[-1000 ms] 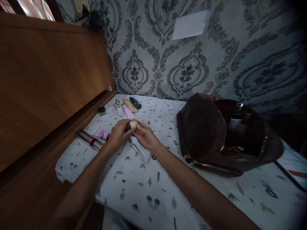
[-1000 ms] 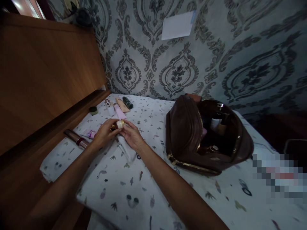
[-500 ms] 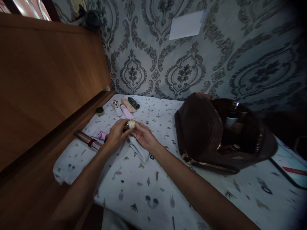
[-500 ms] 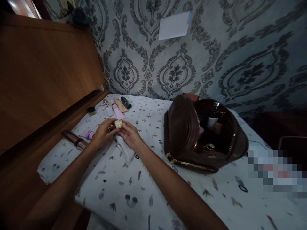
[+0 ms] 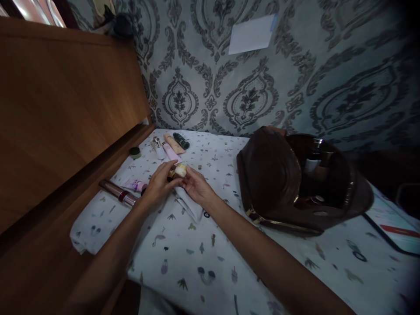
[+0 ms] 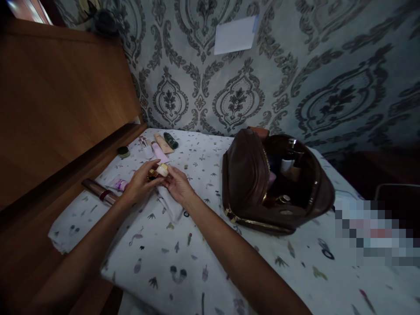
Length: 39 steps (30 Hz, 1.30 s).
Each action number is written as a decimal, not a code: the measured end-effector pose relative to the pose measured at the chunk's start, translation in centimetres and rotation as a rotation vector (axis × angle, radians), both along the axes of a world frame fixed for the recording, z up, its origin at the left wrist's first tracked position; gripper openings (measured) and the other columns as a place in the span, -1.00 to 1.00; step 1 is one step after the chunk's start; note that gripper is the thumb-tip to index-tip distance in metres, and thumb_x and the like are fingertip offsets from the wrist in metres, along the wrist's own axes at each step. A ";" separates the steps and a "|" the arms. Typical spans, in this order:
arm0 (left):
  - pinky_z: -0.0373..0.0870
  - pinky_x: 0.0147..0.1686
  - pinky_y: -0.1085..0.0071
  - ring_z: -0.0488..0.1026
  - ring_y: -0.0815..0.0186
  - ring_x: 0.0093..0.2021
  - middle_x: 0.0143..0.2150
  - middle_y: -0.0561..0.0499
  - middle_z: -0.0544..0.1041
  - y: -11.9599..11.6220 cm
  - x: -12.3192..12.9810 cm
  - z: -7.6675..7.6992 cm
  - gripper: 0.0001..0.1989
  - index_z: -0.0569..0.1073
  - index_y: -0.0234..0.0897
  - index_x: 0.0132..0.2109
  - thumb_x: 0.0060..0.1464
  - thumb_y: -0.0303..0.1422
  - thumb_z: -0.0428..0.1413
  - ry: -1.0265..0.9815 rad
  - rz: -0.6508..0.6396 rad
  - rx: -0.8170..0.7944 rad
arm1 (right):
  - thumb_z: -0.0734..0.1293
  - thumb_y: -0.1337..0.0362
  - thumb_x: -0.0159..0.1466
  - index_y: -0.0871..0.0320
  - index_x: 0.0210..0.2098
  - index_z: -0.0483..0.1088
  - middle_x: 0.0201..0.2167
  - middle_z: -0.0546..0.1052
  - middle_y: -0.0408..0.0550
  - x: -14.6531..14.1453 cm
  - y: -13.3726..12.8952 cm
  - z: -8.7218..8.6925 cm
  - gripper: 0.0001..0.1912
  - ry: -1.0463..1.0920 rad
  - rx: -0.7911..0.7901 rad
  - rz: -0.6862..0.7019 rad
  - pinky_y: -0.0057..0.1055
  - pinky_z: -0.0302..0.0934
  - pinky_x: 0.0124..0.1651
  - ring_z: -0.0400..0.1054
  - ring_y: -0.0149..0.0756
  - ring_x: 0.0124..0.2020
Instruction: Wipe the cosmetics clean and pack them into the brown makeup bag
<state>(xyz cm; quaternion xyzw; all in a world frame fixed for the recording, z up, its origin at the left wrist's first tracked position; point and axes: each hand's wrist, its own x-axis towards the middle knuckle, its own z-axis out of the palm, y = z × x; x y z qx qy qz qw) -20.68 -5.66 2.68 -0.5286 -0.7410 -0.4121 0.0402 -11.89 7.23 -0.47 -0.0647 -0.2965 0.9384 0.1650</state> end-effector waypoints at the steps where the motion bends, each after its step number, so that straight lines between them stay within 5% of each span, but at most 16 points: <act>1: 0.35 0.06 0.20 0.41 0.13 0.06 0.06 -0.13 0.47 0.0 -0.1 -0.1 -0.46 0.32 -0.21 0.25 0.14 -0.29 0.20 -0.008 -0.013 -0.003 | 0.50 0.21 0.16 0.15 -0.27 0.50 -0.35 0.62 -0.14 0.0 0.0 0.1 -0.80 -0.005 -0.008 -0.003 -0.51 0.35 -0.37 0.46 -0.40 -0.39; 18: 0.37 -0.13 0.28 0.46 0.19 -0.13 -0.10 -0.06 0.54 0.0 0.5 0.9 -0.72 0.45 -0.24 0.02 0.18 -0.28 0.14 -0.028 -0.012 -0.004 | 0.40 0.04 0.27 0.17 -0.29 0.45 -0.46 0.58 -0.14 0.0 0.1 0.2 -0.71 -0.077 -0.025 0.028 -0.52 0.31 -0.42 0.41 -0.44 -0.50; 39: 0.38 -0.16 0.31 0.46 0.20 -0.17 -0.16 -0.01 0.52 0.0 0.6 1.3 -0.74 0.45 -0.24 -0.07 0.08 -0.29 0.18 -0.058 0.036 -0.028 | 0.39 0.04 0.28 0.16 -0.34 0.42 -0.49 0.54 -0.14 0.2 0.4 0.3 -0.71 -0.081 -0.072 0.035 -0.52 0.29 -0.42 0.39 -0.44 -0.50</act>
